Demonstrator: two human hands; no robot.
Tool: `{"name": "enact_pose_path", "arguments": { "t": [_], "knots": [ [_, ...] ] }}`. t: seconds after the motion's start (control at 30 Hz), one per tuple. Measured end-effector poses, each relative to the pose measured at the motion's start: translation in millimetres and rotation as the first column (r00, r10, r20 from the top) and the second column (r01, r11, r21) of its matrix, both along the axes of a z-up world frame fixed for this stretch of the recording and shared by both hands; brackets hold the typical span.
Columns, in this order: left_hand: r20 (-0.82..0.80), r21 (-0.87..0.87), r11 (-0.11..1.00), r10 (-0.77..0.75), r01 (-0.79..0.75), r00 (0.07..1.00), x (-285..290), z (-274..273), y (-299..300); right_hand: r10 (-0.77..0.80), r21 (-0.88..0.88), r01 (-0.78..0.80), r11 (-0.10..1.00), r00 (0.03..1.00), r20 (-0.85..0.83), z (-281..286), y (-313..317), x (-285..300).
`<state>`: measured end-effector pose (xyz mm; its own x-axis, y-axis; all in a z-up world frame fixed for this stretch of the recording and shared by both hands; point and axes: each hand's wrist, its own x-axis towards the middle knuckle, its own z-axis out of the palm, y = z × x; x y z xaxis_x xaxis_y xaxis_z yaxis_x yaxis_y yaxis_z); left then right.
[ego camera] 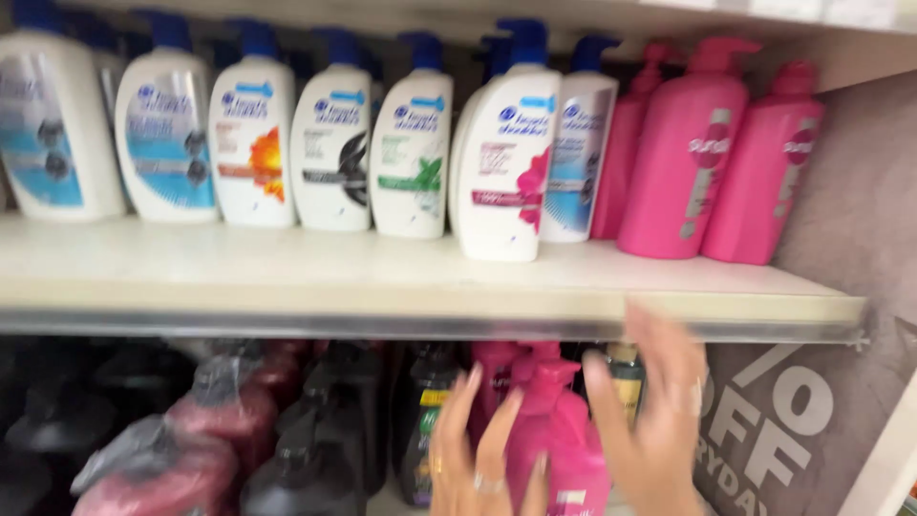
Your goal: Browsing and selecting shampoo and shower gel bottles from shelves in a store.
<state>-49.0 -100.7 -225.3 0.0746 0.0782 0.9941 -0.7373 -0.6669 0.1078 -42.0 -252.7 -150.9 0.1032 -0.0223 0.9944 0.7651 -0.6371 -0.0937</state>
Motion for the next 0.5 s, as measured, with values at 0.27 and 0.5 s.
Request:
{"name": "enact_pose_path", "arguments": {
  "t": [0.27, 0.5],
  "knots": [
    [-0.266, -0.266, 0.862, -0.496, 0.432, 0.827, 95, -133, -45, 0.561, 0.28, -0.522, 0.806, 0.824, -0.078, -237, -60, 119],
    [-0.219, -0.244, 0.864, -0.491, 0.44, 0.843, 69, -110, -42, 0.605, 0.519, -0.415, 0.747, 0.747, -0.275, -239, -47, 85]
  ]
}}
